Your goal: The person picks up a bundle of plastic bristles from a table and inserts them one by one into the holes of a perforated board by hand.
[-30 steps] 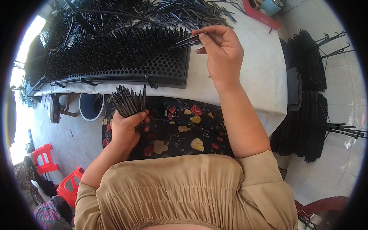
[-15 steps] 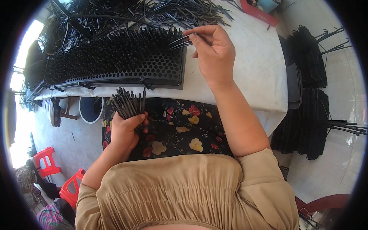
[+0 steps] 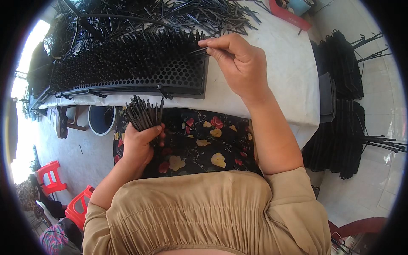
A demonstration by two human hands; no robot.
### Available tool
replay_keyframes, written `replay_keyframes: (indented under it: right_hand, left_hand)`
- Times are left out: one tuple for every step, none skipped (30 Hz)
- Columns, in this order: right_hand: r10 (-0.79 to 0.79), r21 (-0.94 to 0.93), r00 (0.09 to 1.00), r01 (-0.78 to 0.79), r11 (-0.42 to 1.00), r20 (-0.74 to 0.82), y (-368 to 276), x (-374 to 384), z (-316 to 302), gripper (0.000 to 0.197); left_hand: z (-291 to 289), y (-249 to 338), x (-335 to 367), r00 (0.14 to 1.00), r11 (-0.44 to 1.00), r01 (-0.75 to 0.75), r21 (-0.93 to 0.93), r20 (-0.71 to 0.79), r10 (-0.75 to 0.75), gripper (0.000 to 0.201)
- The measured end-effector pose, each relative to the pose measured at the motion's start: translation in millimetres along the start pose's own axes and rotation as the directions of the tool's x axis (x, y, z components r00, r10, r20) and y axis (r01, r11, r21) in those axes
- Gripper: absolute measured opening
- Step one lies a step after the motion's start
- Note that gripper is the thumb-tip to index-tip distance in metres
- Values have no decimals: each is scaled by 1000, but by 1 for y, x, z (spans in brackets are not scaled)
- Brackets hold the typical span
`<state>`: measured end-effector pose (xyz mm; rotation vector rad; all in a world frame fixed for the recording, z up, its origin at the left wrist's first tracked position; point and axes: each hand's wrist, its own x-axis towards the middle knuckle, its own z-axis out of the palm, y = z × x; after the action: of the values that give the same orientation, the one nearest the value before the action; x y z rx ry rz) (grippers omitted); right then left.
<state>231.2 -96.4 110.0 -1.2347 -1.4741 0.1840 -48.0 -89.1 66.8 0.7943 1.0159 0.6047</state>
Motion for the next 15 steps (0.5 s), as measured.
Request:
replay_keyframes:
  right_hand:
    - [13, 33, 1000, -13, 999, -9, 1, 0, 0, 8]
    - [26, 67, 1000, -25, 997, -18, 1, -1, 1, 7]
    - [26, 66, 1000, -25, 998, -18, 2, -2, 2, 7]
    - [86, 115, 996, -82, 990, -38, 4, -3, 3, 6]
    - [148, 166, 988, -137, 977, -54, 6, -4, 5, 6]
    - [147, 168, 988, -136, 976, -54, 7, -5, 6, 6]
    - [154, 190, 985, -138, 972, -75, 8, -6, 5, 6]
    - [162, 213, 982, -139, 967, -96, 9, -7, 4, 6]
    - [163, 211, 982, -139, 968, -98, 11, -7, 3, 6]
    - [178, 243, 979, -150, 958, -96, 12, -6, 4, 6]
    - [193, 273, 977, -161, 948, -94, 13, -6, 4, 6]
    - [193, 273, 977, -161, 948, -94, 12, -5, 4, 6]
    - [195, 261, 977, -167, 951, -84, 11, -4, 4, 6]
    - [198, 249, 978, -174, 953, -73, 11, -3, 5, 6]
    - [197, 244, 978, -174, 954, -73, 10, -2, 6, 6]
  left_hand:
    - [0, 0, 1, 1000, 1000, 0, -1, 1, 0, 23]
    - [0, -1, 1, 1000, 1000, -1, 1, 3, 1, 23]
    - [0, -1, 2, 1000, 1000, -2, 2, 4, 2, 23]
    - [0, -1, 1, 1000, 1000, -3, 3, 3, 3, 23]
    - [-1, -1, 1, 1000, 1000, -6, -6, -5, 6, 22]
    - [-1, -1, 1, 1000, 1000, -10, -14, -13, 10, 21]
    - [0, -1, 1, 1000, 1000, -9, -14, -11, 9, 21]
    - [1, -1, 2, 1000, 1000, -13, -10, -1, 13, 21]
    - [2, -2, 3, 1000, 1000, -17, -7, 10, 17, 22]
    - [1, -2, 3, 1000, 1000, -18, -7, 8, 18, 22]
    - [1, -1, 3, 1000, 1000, -21, -8, 3, 21, 22]
    - [1, -1, 2, 1000, 1000, -24, -10, -1, 24, 22]
    - [1, -1, 2, 1000, 1000, -23, -12, 2, 23, 22]
    - [1, -1, 1, 1000, 1000, -24, -14, -9, 24, 22]
    - [1, -1, 1, 1000, 1000, -25, -17, -19, 25, 23]
